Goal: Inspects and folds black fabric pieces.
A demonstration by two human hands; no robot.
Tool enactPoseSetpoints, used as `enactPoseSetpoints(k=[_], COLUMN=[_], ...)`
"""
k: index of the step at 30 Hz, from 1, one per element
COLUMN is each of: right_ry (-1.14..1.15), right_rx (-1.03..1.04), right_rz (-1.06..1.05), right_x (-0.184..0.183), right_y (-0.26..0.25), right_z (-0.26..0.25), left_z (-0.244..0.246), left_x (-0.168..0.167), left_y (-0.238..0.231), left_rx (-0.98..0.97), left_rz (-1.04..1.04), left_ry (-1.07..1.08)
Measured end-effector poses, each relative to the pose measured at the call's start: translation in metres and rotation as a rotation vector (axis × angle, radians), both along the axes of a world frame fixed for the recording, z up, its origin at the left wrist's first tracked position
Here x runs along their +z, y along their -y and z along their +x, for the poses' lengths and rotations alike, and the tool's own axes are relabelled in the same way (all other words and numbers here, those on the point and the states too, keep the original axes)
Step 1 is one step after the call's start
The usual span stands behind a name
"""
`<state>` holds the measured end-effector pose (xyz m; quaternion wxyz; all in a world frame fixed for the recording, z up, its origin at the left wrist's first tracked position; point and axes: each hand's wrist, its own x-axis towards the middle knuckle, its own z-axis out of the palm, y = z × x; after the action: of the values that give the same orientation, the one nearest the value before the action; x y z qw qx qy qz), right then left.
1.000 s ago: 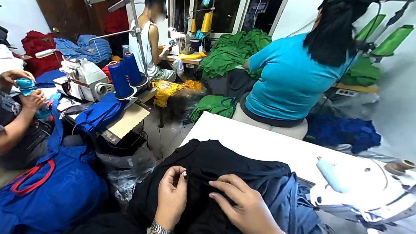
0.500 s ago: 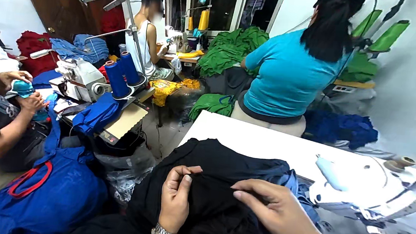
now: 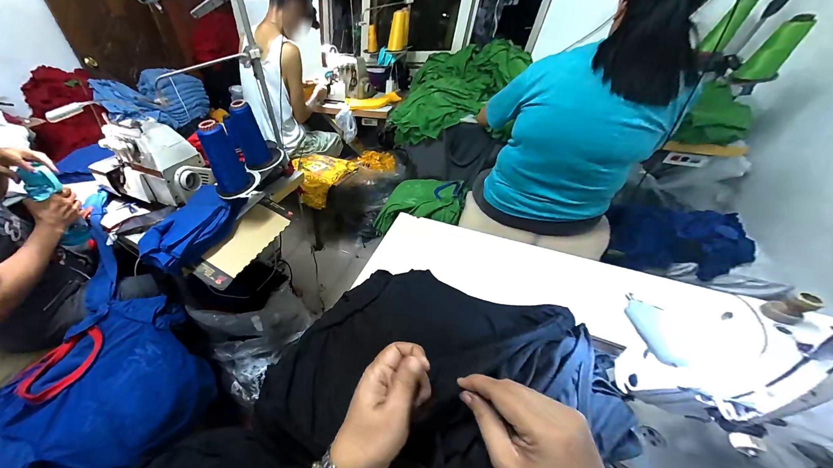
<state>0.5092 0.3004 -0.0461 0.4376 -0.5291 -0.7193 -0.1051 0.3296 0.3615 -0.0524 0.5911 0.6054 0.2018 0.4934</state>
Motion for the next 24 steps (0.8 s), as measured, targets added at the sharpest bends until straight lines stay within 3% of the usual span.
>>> enactPoseSetpoints(k=[6,9,13,16,20,24], right_ry=[0.044,-0.064,-0.507,-0.701,-0.691,-0.610], right_rx=[-0.020,0.025,0.176,0.213,0.163,0.178], right_rz=[-0.040,-0.001,-0.134,-0.089,-0.079,-0.313], right_x=[0.008,0.004,0.007,0.001,0.005,-0.005], right_y=[0.015,0.012,0.018,0.022,0.027,0.021], right_z=[0.003,0.005,-0.001,-0.007,0.006,0.012], left_z=[0.008,0.011,0.011,0.011,0.006,0.011], left_x=[0.008,0.005,0.004,0.004,0.001,0.000], left_y=[0.004,0.005,0.008,0.008,0.008,0.011], left_rx=[0.137,0.123,0.058,0.037,0.056,0.051], left_rz=[0.400,0.377,0.289,0.257,0.215,0.229], left_ry=[-0.430,-0.419,-0.354,-0.335,-0.335,-0.312])
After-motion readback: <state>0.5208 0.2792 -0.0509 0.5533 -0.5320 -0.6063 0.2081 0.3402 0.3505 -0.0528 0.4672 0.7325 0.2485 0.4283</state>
